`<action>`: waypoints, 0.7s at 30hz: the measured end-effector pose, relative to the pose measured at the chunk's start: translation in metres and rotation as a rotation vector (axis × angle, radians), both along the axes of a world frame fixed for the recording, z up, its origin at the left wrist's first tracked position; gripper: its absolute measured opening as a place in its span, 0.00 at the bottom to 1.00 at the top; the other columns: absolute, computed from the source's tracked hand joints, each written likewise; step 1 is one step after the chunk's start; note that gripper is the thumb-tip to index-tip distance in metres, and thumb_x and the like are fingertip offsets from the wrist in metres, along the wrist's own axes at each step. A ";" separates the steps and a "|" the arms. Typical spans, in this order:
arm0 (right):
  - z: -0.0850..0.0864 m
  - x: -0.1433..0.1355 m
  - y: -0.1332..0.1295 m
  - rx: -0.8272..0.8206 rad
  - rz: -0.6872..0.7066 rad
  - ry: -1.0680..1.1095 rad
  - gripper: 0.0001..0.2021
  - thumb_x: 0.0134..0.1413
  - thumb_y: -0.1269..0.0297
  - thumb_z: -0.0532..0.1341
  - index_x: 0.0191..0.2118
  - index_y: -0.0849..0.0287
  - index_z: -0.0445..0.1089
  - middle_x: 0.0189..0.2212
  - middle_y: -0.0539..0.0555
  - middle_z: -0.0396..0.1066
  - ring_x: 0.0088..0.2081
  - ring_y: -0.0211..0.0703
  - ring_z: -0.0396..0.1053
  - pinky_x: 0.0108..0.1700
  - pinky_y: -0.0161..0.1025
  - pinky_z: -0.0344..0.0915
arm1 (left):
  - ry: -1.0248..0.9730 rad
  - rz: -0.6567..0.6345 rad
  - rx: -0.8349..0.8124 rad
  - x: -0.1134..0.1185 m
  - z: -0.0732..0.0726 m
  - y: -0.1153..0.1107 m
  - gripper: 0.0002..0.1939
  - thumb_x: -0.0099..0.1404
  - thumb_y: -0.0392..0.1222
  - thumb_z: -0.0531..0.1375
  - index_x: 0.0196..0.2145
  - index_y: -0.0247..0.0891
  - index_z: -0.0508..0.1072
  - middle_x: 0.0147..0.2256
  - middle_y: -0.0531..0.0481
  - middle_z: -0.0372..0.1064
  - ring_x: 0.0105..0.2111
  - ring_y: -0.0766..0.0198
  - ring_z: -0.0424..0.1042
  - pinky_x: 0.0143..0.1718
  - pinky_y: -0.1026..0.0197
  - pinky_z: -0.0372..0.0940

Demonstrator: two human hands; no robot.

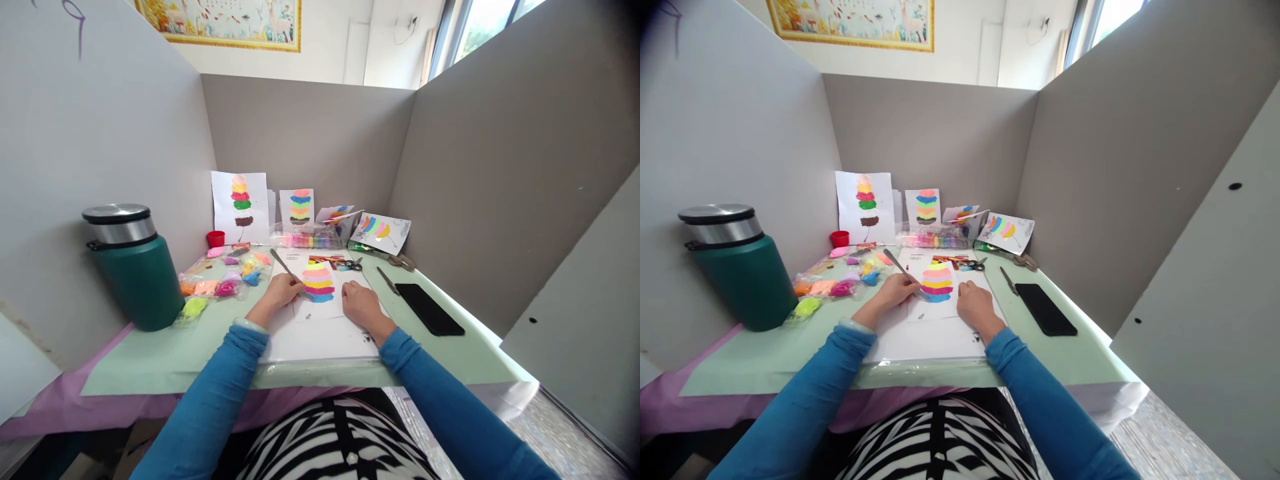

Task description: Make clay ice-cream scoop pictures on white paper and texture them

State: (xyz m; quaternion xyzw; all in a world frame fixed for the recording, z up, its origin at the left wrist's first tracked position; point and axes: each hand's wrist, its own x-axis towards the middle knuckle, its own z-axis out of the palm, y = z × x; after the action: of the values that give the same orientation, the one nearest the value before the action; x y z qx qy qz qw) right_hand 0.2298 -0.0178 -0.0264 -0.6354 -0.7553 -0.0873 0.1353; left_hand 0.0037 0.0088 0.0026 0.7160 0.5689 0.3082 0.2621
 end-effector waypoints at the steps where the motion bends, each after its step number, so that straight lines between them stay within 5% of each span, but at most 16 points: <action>1: 0.000 0.000 0.000 0.002 -0.001 0.001 0.10 0.60 0.70 0.50 0.39 0.58 0.68 0.40 0.55 0.70 0.39 0.42 0.69 0.35 0.37 0.55 | 0.019 0.013 0.005 0.000 -0.001 0.001 0.10 0.59 0.41 0.57 0.29 0.32 0.75 0.18 0.51 0.68 0.17 0.67 0.63 0.21 0.66 0.56; 8: 0.000 0.001 0.001 0.010 0.001 0.001 0.10 0.60 0.69 0.50 0.39 0.58 0.68 0.39 0.54 0.70 0.39 0.42 0.69 0.35 0.37 0.55 | 0.134 0.143 0.086 -0.008 0.002 0.006 0.09 0.57 0.38 0.56 0.27 0.33 0.76 0.19 0.50 0.69 0.20 0.66 0.67 0.24 0.66 0.57; 15: 0.000 0.000 0.001 -0.010 -0.007 0.002 0.10 0.61 0.69 0.49 0.40 0.58 0.68 0.40 0.55 0.70 0.40 0.42 0.69 0.36 0.37 0.55 | 0.037 0.003 0.030 -0.001 0.000 0.001 0.10 0.59 0.41 0.57 0.28 0.33 0.75 0.19 0.51 0.68 0.17 0.68 0.64 0.22 0.66 0.57; 21: 0.000 0.000 0.000 -0.004 -0.004 0.001 0.10 0.60 0.69 0.50 0.40 0.58 0.68 0.40 0.55 0.70 0.40 0.42 0.69 0.36 0.37 0.55 | 0.161 0.101 0.106 -0.005 0.004 0.002 0.09 0.58 0.38 0.57 0.27 0.33 0.77 0.20 0.50 0.70 0.23 0.65 0.68 0.26 0.66 0.57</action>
State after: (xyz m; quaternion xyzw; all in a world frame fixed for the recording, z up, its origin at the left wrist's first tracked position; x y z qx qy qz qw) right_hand 0.2296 -0.0178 -0.0260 -0.6371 -0.7541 -0.0857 0.1342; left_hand -0.0009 0.0113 0.0069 0.7219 0.6062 0.2921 0.1614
